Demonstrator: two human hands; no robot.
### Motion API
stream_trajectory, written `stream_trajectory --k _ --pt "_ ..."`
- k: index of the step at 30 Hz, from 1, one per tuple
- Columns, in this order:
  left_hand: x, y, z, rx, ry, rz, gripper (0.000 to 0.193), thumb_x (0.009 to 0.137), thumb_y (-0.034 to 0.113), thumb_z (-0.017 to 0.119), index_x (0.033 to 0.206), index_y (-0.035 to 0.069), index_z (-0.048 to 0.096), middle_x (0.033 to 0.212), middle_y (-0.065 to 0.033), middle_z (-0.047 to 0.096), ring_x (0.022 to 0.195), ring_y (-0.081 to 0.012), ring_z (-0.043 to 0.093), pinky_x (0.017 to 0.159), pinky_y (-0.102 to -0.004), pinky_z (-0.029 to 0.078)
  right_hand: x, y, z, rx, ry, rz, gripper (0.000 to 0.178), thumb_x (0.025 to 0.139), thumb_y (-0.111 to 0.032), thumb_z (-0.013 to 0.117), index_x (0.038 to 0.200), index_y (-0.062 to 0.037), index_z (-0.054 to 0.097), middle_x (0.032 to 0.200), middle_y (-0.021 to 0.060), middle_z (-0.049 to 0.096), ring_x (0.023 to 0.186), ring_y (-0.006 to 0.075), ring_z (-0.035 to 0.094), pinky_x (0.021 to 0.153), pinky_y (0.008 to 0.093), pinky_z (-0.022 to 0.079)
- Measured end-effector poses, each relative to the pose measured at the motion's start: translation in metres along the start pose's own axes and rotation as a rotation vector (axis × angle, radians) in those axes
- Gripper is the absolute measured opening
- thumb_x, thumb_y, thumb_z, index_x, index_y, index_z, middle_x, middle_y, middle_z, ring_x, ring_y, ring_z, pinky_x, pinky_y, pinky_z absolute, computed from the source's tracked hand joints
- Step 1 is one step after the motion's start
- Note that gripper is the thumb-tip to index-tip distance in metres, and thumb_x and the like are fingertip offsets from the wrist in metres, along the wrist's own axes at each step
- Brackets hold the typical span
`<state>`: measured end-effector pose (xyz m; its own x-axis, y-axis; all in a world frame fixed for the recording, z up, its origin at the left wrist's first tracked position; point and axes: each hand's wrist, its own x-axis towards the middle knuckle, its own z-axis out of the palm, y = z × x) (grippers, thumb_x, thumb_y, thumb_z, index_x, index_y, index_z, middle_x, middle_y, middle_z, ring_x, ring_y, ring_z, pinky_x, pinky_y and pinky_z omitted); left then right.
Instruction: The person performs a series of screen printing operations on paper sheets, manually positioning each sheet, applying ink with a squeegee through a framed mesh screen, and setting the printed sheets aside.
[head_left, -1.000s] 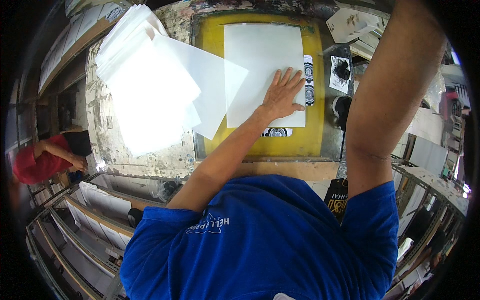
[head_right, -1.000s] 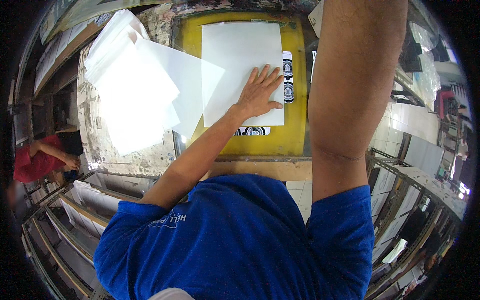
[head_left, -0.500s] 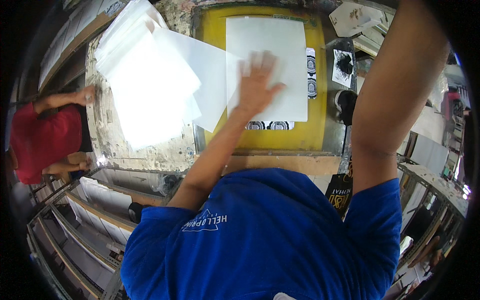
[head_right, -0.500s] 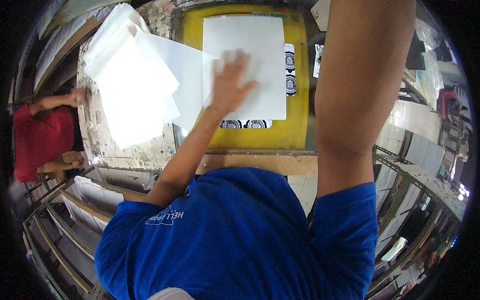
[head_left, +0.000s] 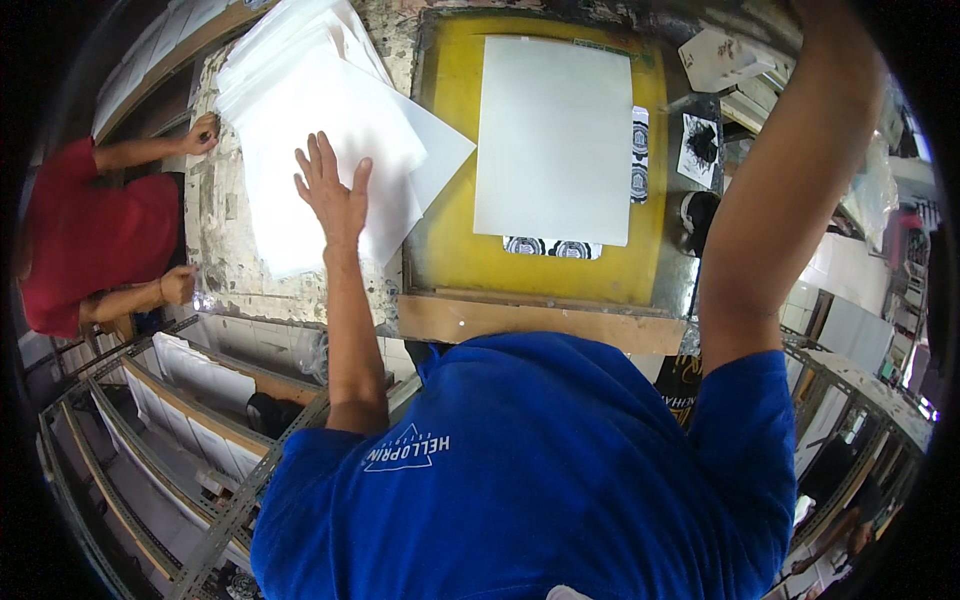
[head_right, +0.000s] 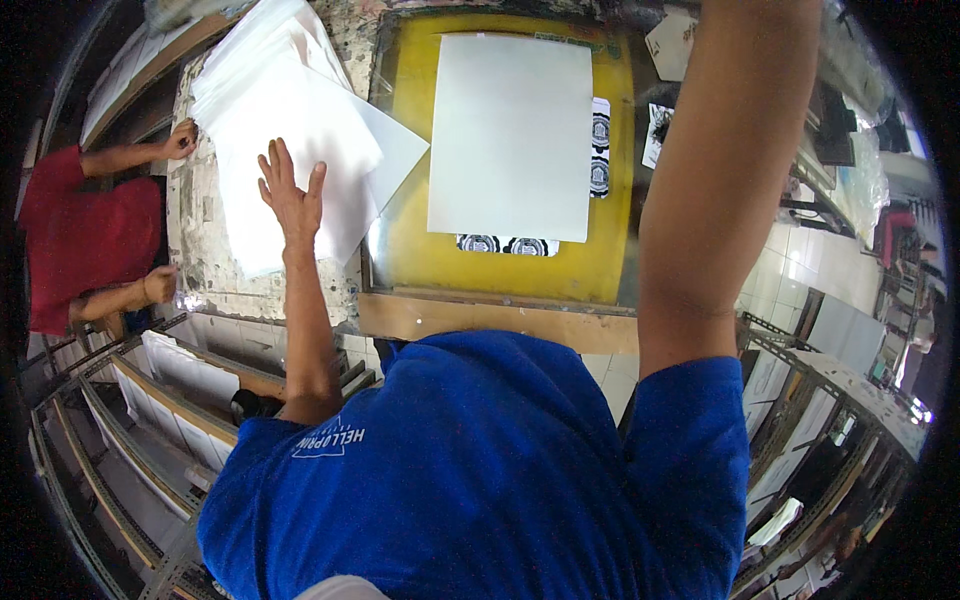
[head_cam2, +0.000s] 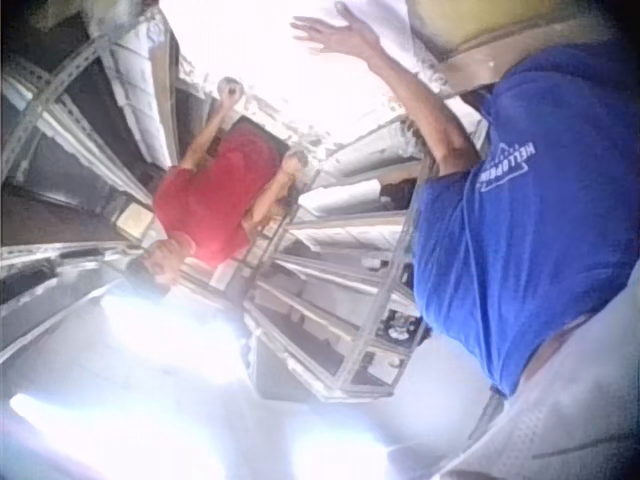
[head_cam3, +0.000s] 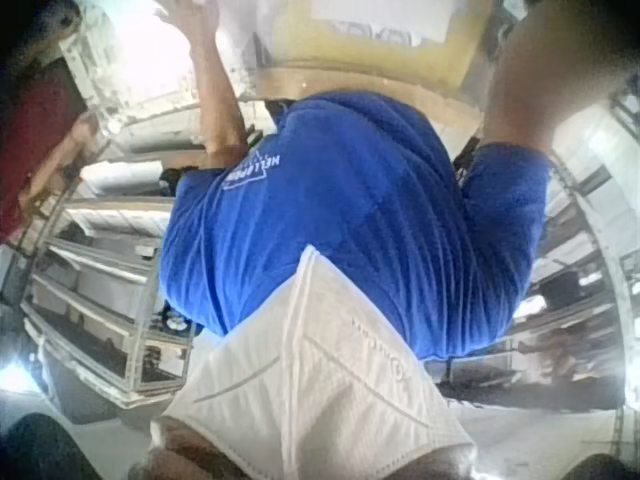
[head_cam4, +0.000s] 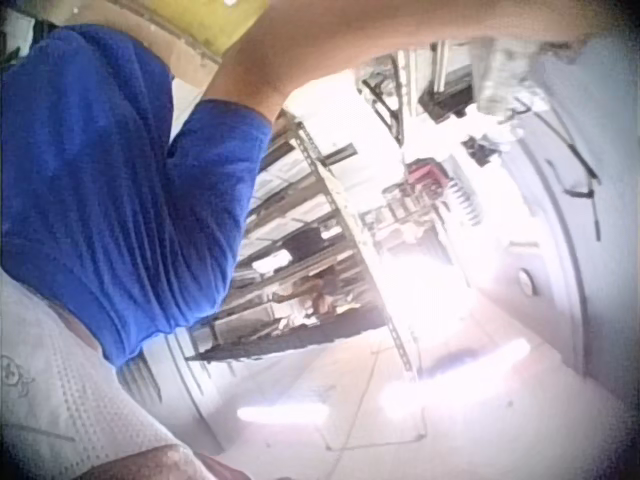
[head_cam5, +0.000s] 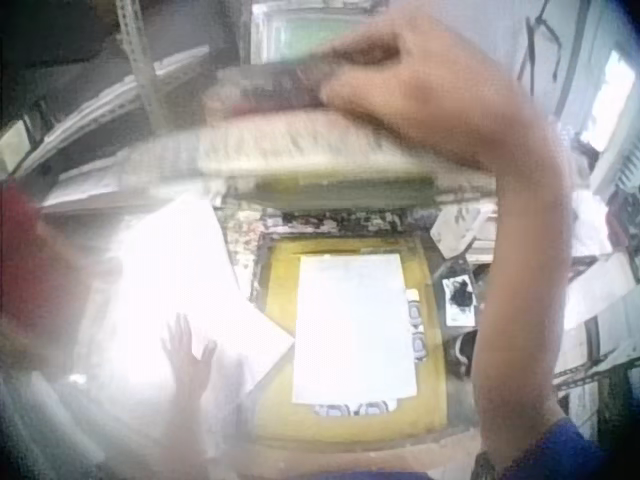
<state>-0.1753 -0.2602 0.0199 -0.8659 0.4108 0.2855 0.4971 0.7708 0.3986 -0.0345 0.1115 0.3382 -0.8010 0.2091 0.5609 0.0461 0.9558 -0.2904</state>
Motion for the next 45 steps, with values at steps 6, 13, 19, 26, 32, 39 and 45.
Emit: stream_trajectory --k 6,13,19,26,32,39,45 --pt "-0.012 0.139 -0.069 -1.509 0.210 0.056 0.128 0.071 0.040 0.092 0.163 0.000 0.013 0.128 -0.0089 0.061 0.103 -0.0188 0.065 0.087 -0.0299 0.050 -0.087 -0.042 0.005 0.001 -0.087 -0.001 0.051 0.077 -0.006 0.078 0.126 -0.0143 0.073 0.101 0.0157 0.073 0.086 0.0232 0.069 0.078 0.0338 0.056" --pt "-0.129 0.086 -0.028 -1.267 -0.089 -0.286 0.102 0.062 0.003 0.094 0.150 -0.008 0.043 0.133 -0.0132 0.062 0.119 -0.0216 0.060 0.104 -0.0346 0.049 -0.190 -0.056 0.074 0.112 -0.279 0.120 0.058 0.070 -0.010 0.082 0.127 -0.0207 0.074 0.087 0.0131 0.066 0.074 0.0304 0.059 0.071 0.0414 0.049" --pt "-0.158 0.056 0.010 -0.562 -0.052 -0.025 0.086 0.059 0.025 0.093 0.135 0.002 0.062 0.147 -0.0199 0.051 0.133 -0.0375 0.044 0.112 -0.0475 0.035 -0.264 -0.035 0.149 0.074 -0.496 0.119 0.072 0.072 -0.015 0.083 0.141 -0.0225 0.062 0.090 0.0110 0.059 0.088 0.0303 0.059 0.085 0.0450 0.044" --pt "-0.161 0.055 0.010 -0.361 -0.076 -0.007 0.082 0.059 0.029 0.092 0.133 0.005 0.066 0.153 -0.0227 0.043 0.137 -0.0414 0.039 0.113 -0.0515 0.033 -0.253 -0.007 0.193 -0.046 -0.455 0.196 0.080 0.061 -0.006 0.077 0.138 -0.0241 0.061 0.100 0.0073 0.055 0.103 0.0268 0.053 0.092 0.0477 0.035" --pt "-0.158 0.057 0.005 -0.399 -0.078 -0.003 0.079 0.067 0.036 0.089 0.133 0.001 0.064 0.152 -0.0256 0.041 0.134 -0.0427 0.039 0.112 -0.0528 0.031 -0.186 0.076 0.239 -0.093 -0.264 0.105 0.078 0.059 -0.013 0.071 0.136 -0.0251 0.063 0.101 0.0065 0.056 0.104 0.0270 0.054 0.093 0.0484 0.034" --pt "-0.162 0.054 0.008 -0.408 -0.080 -0.034 0.084 0.062 0.030 0.092 0.138 0.006 0.064 0.155 -0.0258 0.040 0.137 -0.0427 0.040 0.112 -0.0513 0.034 -0.108 0.148 0.286 -0.178 -0.166 0.024 0.080 0.061 -0.019 0.069 0.139 -0.0296 0.061 0.102 0.0051 0.058 0.106 0.0267 0.054 0.092 0.0483 0.034" --pt "-0.164 0.054 0.008 -0.420 -0.072 -0.044 0.085 0.064 0.036 0.091 0.139 0.007 0.063 0.155 -0.0253 0.040 0.136 -0.0414 0.041 0.111 -0.0502 0.037 -0.055 0.194 0.300 -0.097 -0.149 -0.048 0.068 0.071 -0.022 0.075 0.138 -0.0282 0.064 0.109 0.0080 0.067 0.109 0.0308 0.061 0.092 0.0529 0.038"
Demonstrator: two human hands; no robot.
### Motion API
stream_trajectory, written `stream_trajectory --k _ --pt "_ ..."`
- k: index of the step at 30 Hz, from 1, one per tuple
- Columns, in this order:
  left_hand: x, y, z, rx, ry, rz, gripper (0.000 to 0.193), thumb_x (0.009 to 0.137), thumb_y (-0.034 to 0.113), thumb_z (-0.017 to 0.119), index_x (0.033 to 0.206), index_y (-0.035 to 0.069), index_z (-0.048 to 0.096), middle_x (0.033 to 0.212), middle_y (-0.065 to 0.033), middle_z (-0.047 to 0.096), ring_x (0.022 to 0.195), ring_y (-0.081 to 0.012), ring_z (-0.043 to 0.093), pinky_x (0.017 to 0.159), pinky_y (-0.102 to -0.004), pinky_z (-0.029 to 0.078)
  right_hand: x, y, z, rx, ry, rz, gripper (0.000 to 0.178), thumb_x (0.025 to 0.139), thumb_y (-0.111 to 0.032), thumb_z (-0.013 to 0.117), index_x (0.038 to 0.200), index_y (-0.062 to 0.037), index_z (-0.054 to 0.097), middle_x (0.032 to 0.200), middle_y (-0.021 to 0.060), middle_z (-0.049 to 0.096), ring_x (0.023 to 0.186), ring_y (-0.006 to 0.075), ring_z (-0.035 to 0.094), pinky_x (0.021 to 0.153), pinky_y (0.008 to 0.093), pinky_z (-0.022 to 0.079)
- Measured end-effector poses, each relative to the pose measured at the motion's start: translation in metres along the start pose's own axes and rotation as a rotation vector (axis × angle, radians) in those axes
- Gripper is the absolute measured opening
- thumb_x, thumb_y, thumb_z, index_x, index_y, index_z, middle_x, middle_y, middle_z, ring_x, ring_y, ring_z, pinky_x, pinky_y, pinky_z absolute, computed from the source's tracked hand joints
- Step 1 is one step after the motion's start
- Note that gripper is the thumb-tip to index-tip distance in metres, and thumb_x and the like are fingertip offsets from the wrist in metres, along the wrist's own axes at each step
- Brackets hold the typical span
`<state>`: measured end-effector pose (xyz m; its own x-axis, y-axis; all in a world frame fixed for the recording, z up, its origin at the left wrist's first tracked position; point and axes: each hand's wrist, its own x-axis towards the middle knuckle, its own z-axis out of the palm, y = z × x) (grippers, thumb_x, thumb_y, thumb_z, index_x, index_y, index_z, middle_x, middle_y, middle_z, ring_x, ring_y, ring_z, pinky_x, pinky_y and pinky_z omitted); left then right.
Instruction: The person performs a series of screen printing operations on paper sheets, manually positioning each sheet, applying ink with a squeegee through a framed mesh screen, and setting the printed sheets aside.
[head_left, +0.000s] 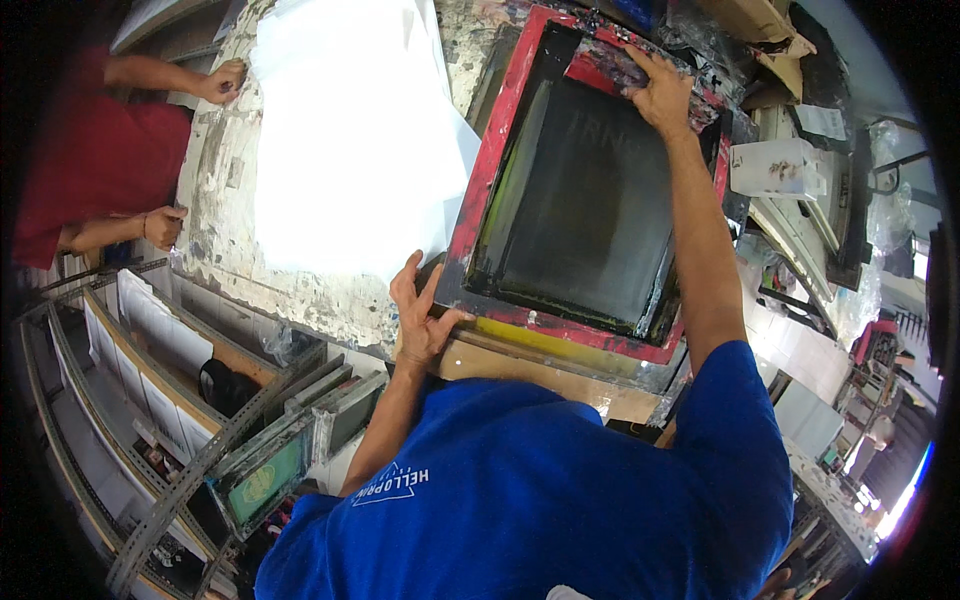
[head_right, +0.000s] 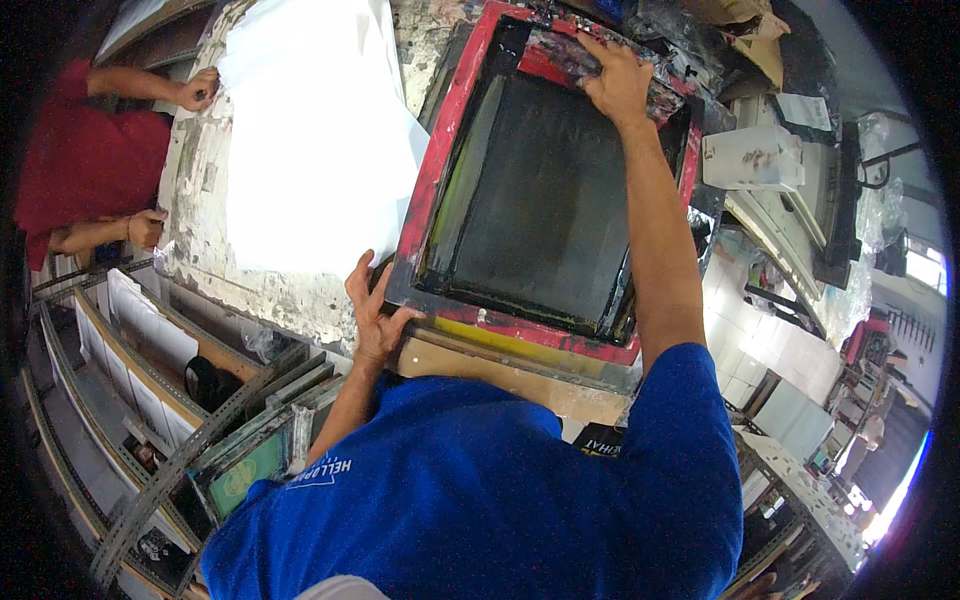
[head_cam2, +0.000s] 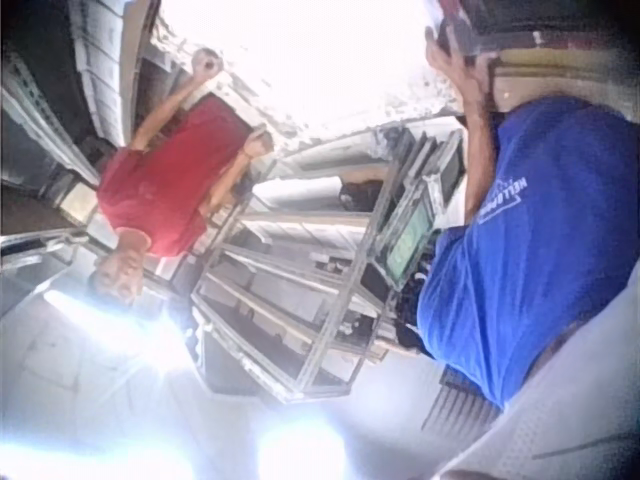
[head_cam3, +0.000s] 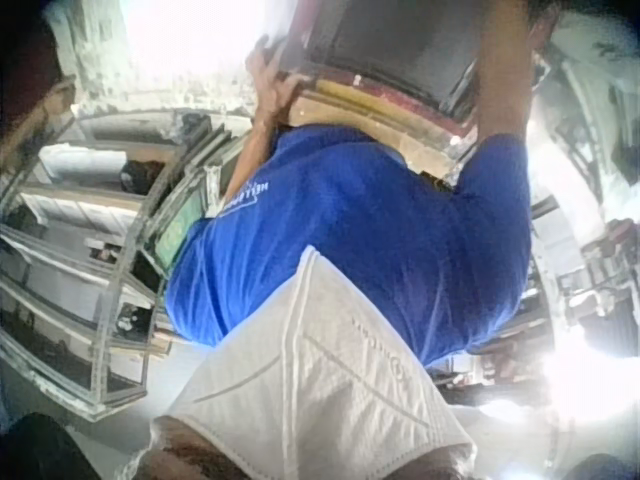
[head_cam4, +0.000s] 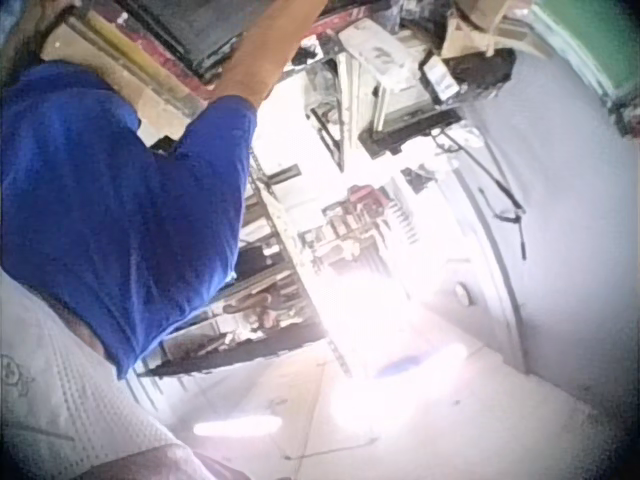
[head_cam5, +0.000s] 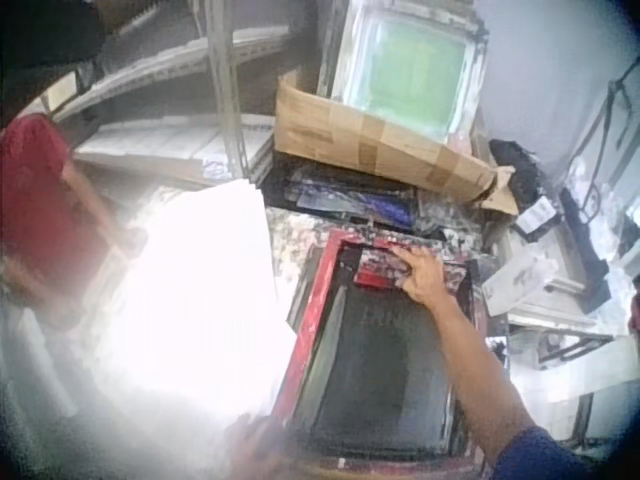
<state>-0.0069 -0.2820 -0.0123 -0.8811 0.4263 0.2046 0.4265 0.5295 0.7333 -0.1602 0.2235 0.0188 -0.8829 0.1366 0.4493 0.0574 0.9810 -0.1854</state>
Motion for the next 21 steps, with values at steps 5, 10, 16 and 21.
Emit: stream_trajectory --k 5,10,16,21 --pt "0.000 0.003 0.001 -0.078 0.020 -0.011 0.085 0.064 0.041 0.089 0.137 0.005 0.063 0.151 -0.0229 0.044 0.132 -0.0398 0.042 0.110 -0.0502 0.034 0.019 0.017 -0.003 0.035 -0.014 0.002 0.060 0.075 -0.010 0.080 0.132 -0.0228 0.069 0.124 0.0131 0.072 0.107 0.0305 0.068 0.095 0.0389 0.051" --pt "-0.005 -0.006 0.002 -0.060 0.009 0.031 0.088 0.064 0.040 0.090 0.139 0.004 0.061 0.141 -0.0206 0.052 0.128 -0.0366 0.044 0.108 -0.0482 0.034 0.026 0.016 -0.028 0.272 -0.148 0.223 0.058 0.077 -0.017 0.079 0.134 -0.0235 0.068 0.116 0.0126 0.075 0.103 0.0301 0.071 0.091 0.0386 0.052" --pt "-0.007 0.001 0.008 -0.195 0.047 -0.077 0.092 0.063 0.038 0.092 0.141 0.001 0.059 0.124 -0.0166 0.056 0.119 -0.0330 0.047 0.106 -0.0450 0.037 -0.018 0.000 -0.079 0.735 -0.011 0.382 0.071 0.074 0.004 0.078 0.140 -0.0191 0.064 0.121 0.0051 0.074 0.102 0.0127 0.064 0.094 0.0275 0.048" --pt "0.014 0.020 0.000 -0.331 0.185 0.080 0.091 0.065 0.037 0.092 0.140 -0.002 0.058 0.119 -0.0156 0.058 0.115 -0.0318 0.047 0.102 -0.0425 0.039 -0.086 -0.105 -0.157 0.876 -0.172 0.663 0.073 0.074 0.007 0.072 0.141 -0.0190 0.063 0.124 0.0063 0.073 0.104 0.0137 0.066 0.096 0.0287 0.049"
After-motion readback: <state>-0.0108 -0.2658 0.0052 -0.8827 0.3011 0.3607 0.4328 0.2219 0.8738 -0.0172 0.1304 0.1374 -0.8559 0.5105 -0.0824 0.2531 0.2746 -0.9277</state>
